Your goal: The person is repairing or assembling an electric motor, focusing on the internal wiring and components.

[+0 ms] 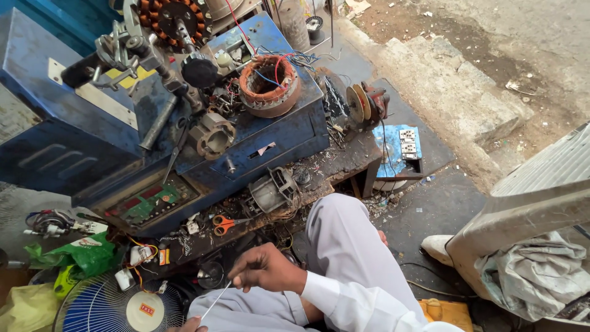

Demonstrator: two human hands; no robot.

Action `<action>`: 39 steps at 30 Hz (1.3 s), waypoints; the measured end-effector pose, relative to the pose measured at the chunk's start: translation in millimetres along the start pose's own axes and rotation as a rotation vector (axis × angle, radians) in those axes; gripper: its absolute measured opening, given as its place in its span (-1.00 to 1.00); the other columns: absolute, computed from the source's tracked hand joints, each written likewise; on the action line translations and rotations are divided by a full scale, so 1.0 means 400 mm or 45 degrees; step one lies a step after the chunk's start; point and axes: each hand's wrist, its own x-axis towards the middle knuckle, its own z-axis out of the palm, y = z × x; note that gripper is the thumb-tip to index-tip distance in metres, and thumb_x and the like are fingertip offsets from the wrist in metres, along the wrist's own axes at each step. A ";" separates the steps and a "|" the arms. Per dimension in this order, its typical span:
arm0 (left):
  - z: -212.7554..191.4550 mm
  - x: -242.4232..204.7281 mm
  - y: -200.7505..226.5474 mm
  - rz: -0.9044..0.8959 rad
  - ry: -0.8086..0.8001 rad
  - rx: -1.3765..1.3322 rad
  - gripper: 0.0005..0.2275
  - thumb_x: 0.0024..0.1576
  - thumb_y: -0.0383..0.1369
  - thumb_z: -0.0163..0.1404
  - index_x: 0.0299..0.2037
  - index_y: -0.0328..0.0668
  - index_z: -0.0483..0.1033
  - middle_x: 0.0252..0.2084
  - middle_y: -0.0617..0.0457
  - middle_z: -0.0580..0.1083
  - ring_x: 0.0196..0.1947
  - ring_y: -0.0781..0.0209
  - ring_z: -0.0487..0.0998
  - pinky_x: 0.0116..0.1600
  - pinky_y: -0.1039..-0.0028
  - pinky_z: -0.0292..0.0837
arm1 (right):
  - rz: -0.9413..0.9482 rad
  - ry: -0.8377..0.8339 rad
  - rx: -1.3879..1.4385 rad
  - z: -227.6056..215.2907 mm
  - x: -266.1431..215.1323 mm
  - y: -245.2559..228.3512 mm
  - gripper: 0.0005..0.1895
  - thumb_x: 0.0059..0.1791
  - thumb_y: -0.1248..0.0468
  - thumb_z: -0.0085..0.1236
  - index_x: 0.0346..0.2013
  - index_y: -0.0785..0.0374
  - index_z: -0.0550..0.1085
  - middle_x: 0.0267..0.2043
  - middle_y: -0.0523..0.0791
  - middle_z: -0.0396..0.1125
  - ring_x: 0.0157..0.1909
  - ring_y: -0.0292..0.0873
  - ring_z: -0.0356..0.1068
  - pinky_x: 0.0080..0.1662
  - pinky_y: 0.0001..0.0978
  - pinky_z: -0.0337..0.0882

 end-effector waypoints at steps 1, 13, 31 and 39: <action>-0.022 0.100 0.068 -0.006 -0.003 0.004 -0.84 -0.02 -0.23 0.24 -0.36 -0.09 0.63 -0.66 0.21 0.50 -0.75 0.34 0.48 -0.53 0.52 0.41 | 0.004 -0.003 0.005 -0.006 0.001 0.012 -0.88 0.04 0.42 0.26 -0.13 0.40 0.59 -0.24 -0.07 0.51 -0.28 -0.29 0.52 -0.21 -0.46 0.58; -0.214 0.761 1.010 -0.584 0.136 -0.077 -0.88 0.17 -0.50 0.09 -0.13 -0.32 0.52 -0.22 -0.04 0.51 -0.24 0.13 0.56 -0.13 0.40 0.46 | 0.223 0.069 0.312 -0.020 -0.005 0.035 -0.74 -0.04 0.44 0.32 -0.09 0.51 0.54 -0.31 0.04 0.52 -0.39 -0.17 0.54 -0.40 -0.30 0.57; -0.213 0.826 1.002 -0.453 0.068 -0.337 -0.91 0.25 -0.53 0.02 -0.11 -0.33 0.38 -0.24 -0.04 0.45 -0.33 0.19 0.55 -0.26 0.42 0.48 | -0.141 0.028 -0.064 0.012 -0.038 -0.063 -0.71 0.08 0.48 0.14 0.10 0.42 0.43 0.00 -0.08 0.46 -0.02 -0.29 0.48 0.01 -0.42 0.56; -0.131 0.737 0.942 -0.628 0.085 -0.357 -0.94 0.31 -0.50 -0.05 -0.11 -0.31 0.33 -0.31 0.01 0.43 -0.34 0.20 0.48 -0.22 0.41 0.42 | -0.155 0.074 -0.355 0.024 -0.031 -0.033 -0.71 0.04 0.49 0.15 0.07 0.39 0.49 -0.09 -0.11 0.48 -0.05 -0.31 0.49 -0.02 -0.45 0.57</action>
